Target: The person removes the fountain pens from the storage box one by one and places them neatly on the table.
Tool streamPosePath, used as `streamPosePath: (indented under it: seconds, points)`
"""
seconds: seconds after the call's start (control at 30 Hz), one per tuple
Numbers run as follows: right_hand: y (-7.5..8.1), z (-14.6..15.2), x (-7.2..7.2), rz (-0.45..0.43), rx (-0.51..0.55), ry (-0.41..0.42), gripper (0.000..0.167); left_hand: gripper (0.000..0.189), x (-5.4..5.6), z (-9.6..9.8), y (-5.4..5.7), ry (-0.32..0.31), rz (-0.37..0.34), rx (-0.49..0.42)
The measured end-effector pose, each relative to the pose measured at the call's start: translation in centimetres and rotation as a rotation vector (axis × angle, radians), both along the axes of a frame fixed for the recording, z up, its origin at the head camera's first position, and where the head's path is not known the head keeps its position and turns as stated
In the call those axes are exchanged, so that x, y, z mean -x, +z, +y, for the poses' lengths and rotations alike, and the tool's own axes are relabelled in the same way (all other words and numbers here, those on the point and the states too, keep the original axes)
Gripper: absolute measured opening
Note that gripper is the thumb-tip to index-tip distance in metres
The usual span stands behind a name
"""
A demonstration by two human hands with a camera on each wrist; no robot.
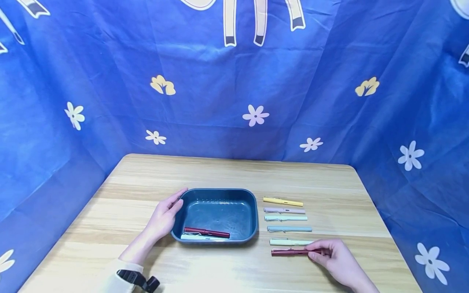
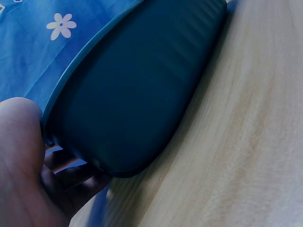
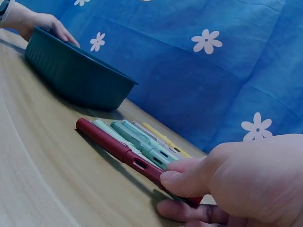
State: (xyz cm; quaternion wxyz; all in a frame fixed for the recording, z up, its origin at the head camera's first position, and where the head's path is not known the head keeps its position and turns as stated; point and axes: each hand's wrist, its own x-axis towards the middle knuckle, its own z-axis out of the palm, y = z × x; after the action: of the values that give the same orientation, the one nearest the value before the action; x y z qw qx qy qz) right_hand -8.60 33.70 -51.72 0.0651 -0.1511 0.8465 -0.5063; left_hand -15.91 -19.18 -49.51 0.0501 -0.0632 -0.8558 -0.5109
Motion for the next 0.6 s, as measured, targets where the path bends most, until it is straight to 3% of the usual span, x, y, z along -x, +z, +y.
streamPosePath:
  seconds: [0.17,0.6]
  points:
    - [0.08,0.12,0.12,0.016,-0.052,0.016,0.013,0.044,0.03,0.02,-0.03,0.002,0.0,0.002]
    - [0.43,-0.19,0.25,-0.029,-0.02,-0.002,0.014,0.044,0.13,-0.04,-0.16,-0.001,0.006,0.0]
